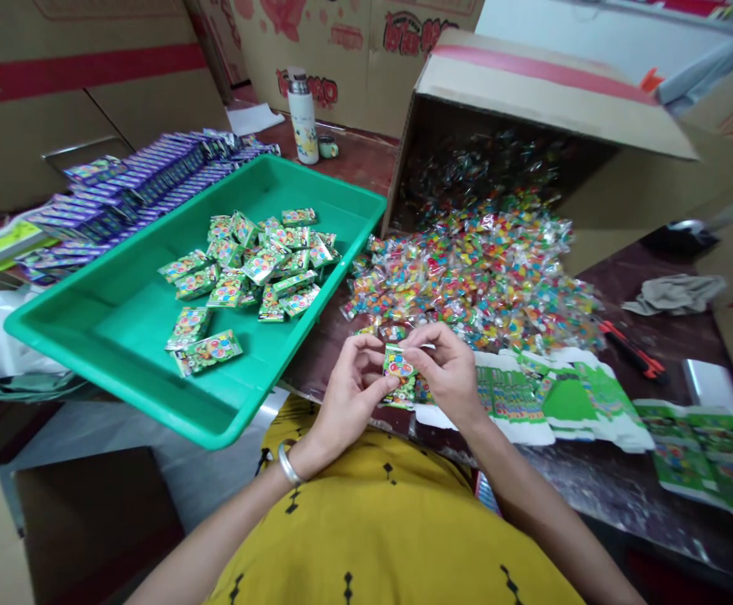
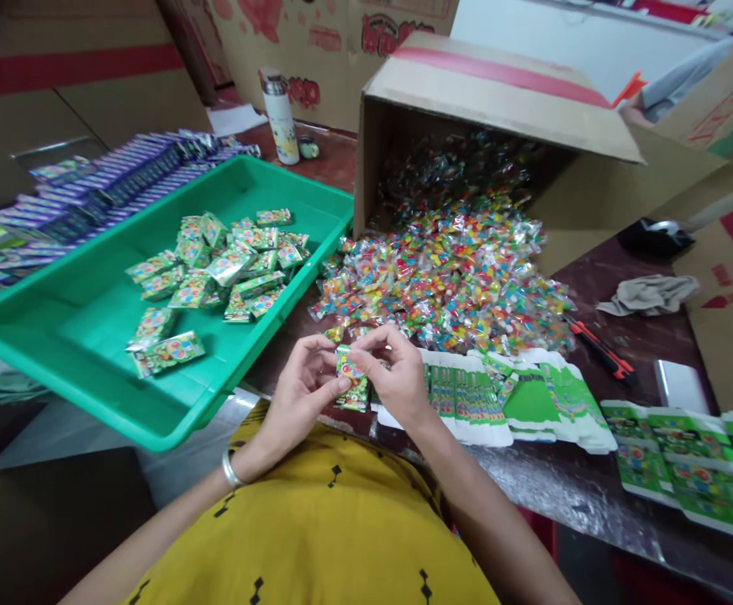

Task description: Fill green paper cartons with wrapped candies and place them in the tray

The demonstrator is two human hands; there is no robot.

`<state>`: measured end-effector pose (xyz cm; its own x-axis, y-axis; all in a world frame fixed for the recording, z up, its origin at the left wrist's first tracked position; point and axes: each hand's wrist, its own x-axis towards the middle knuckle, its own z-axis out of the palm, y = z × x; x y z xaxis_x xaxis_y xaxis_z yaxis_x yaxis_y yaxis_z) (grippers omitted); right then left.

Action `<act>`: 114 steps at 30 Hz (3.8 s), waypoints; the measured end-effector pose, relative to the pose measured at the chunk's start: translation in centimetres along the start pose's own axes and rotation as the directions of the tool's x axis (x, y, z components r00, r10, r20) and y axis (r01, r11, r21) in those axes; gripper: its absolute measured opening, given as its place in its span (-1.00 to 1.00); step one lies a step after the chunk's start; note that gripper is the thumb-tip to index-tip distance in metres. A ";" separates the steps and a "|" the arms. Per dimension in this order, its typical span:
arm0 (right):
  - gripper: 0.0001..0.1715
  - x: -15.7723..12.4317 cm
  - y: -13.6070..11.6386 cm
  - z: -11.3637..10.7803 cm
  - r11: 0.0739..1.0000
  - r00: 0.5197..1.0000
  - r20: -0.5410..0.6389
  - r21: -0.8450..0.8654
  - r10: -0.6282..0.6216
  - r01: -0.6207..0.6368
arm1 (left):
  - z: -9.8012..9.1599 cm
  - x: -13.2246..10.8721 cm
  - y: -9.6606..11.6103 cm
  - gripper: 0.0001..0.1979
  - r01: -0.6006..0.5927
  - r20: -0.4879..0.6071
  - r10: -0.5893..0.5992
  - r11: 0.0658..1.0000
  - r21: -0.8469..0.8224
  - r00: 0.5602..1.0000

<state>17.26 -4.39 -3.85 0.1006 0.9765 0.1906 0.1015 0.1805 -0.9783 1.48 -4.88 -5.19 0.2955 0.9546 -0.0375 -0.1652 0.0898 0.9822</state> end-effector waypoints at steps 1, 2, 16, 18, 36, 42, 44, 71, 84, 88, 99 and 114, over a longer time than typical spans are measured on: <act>-0.79 0.2 -0.1 -0.1 1.000 0.999 0.032 -0.004 0.028 -0.028 | 0.0 0.0 0.0 -0.62 -0.006 -0.012 0.006 1.000 0.023 1.000; -0.77 0.4 -0.1 -0.3 0.998 0.997 0.055 -0.015 0.059 -0.058 | 0.0 -0.1 0.0 -0.63 -0.018 -0.022 0.019 0.999 0.050 1.000; -0.80 1.0 -1.5 -1.7 0.961 0.978 0.182 -0.238 -0.101 0.143 | -0.5 -0.5 0.4 -0.61 -0.059 0.044 0.053 0.987 0.150 0.998; -0.84 0.3 -1.2 -1.9 0.944 0.969 0.218 -0.277 -0.119 0.178 | -0.6 -0.5 0.1 -0.68 -0.039 0.036 0.035 0.992 0.117 0.999; -0.70 1.6 2.4 -8.3 0.605 0.978 0.164 -0.794 0.125 0.056 | -3.1 2.1 1.8 -0.41 0.103 0.016 -0.101 0.988 -0.117 0.995; -0.67 0.8 4.1 -6.8 0.401 0.958 0.276 -0.889 0.082 0.222 | 1.6 1.5 -3.9 -0.42 -0.133 0.229 -0.072 0.632 0.763 0.971; -0.73 0.8 4.1 -6.6 0.437 0.960 0.279 -0.866 0.021 0.242 | 2.1 1.3 -4.2 -0.41 -0.174 0.241 -0.063 0.523 0.834 0.968; -0.59 -1.4 -2.6 -4.4 0.931 0.926 0.343 -0.365 0.158 -0.023 | -1.5 1.4 -0.2 -0.48 0.361 0.432 -0.227 0.896 -0.259 0.873; -0.81 -0.6 -3.6 -5.9 0.928 0.838 0.430 -0.304 0.337 -0.218 | -1.3 0.6 1.1 -0.51 0.126 0.512 -0.144 0.990 0.070 0.847; -0.76 -0.9 -3.5 -6.2 0.913 0.753 0.519 -0.282 0.404 -0.296 | -1.2 0.7 1.0 -0.57 0.162 0.532 -0.182 0.983 0.084 0.827; -0.58 -2.6 -0.9 -3.9 0.983 0.996 0.018 -0.163 0.082 -0.078 | -0.6 1.0 0.1 -0.73 0.101 0.178 -0.101 0.995 0.009 0.979; -0.91 -3.1 1.0 -1.2 0.946 0.987 -0.055 -0.299 -0.151 0.128 | -0.7 0.2 0.2 -0.65 0.047 0.181 -0.073 0.989 0.141 0.981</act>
<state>18.26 -7.33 -5.31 0.1384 0.9302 0.3400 0.4046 0.2603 -0.8767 0.89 -4.50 -5.17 0.4725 0.8781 -0.0749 -0.0171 0.0941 0.9954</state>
